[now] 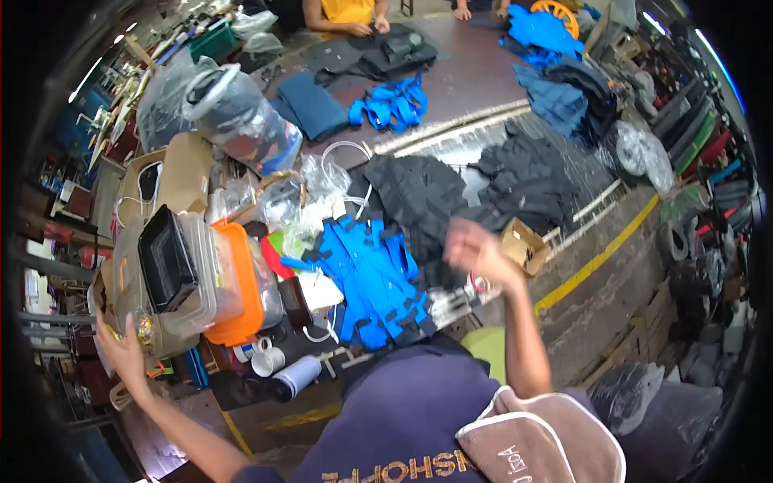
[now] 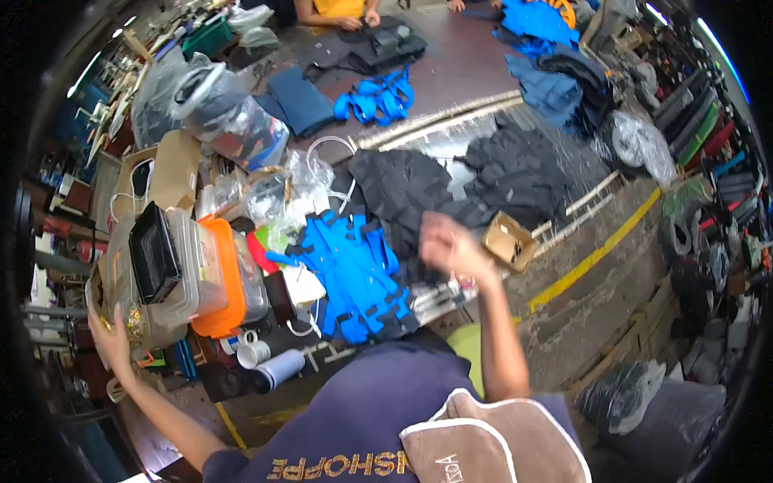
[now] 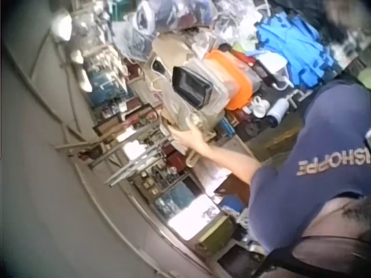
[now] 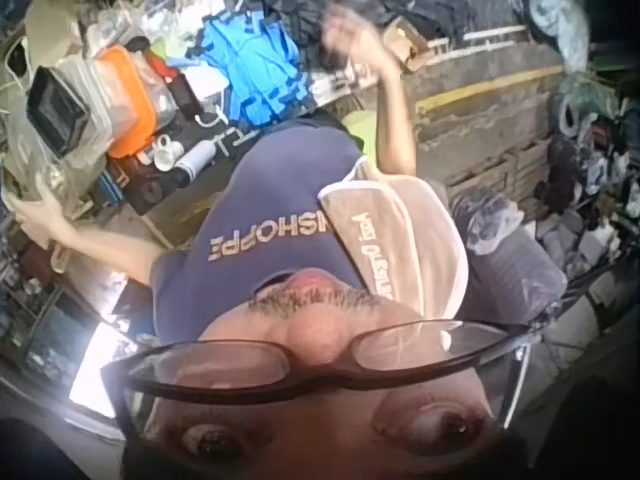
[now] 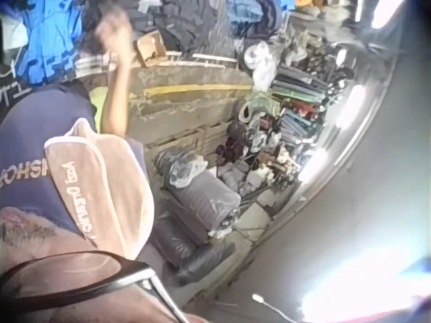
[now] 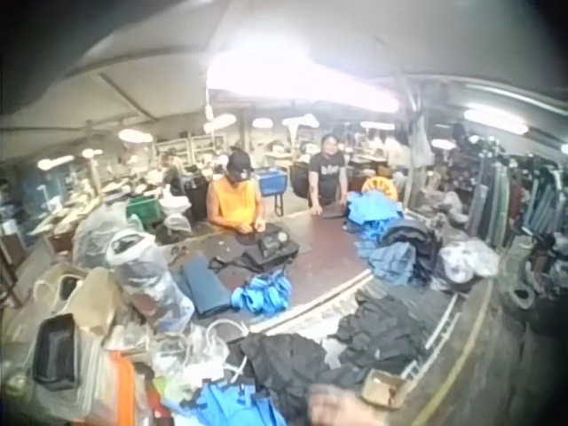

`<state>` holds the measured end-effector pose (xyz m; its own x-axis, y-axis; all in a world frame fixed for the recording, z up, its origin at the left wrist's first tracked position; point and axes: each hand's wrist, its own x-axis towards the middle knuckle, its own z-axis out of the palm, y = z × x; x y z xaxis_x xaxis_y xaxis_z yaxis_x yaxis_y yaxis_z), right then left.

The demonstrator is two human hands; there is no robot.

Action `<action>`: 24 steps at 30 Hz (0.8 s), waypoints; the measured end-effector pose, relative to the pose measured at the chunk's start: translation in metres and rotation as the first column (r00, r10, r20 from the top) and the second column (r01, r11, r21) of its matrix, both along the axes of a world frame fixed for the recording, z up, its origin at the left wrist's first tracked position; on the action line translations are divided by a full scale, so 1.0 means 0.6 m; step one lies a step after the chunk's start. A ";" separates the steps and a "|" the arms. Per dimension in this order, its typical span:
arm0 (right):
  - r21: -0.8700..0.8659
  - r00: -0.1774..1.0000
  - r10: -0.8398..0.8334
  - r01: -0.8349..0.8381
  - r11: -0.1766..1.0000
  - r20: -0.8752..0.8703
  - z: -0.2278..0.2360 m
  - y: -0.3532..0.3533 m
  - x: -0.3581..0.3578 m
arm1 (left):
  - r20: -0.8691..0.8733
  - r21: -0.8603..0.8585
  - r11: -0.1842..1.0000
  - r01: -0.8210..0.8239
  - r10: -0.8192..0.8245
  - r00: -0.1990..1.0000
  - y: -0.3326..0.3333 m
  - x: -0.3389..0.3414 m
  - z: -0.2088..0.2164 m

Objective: The person trims fabric straps using a pair of scissors at a workbench.

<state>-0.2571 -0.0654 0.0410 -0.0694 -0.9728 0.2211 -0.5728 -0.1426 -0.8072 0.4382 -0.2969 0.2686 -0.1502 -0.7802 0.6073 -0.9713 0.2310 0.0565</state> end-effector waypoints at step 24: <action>0.531 0.835 -0.422 0.192 0.826 0.354 -0.071 0.139 0.180 | -0.582 0.720 0.216 0.660 -0.331 0.743 0.172 -0.597 -0.520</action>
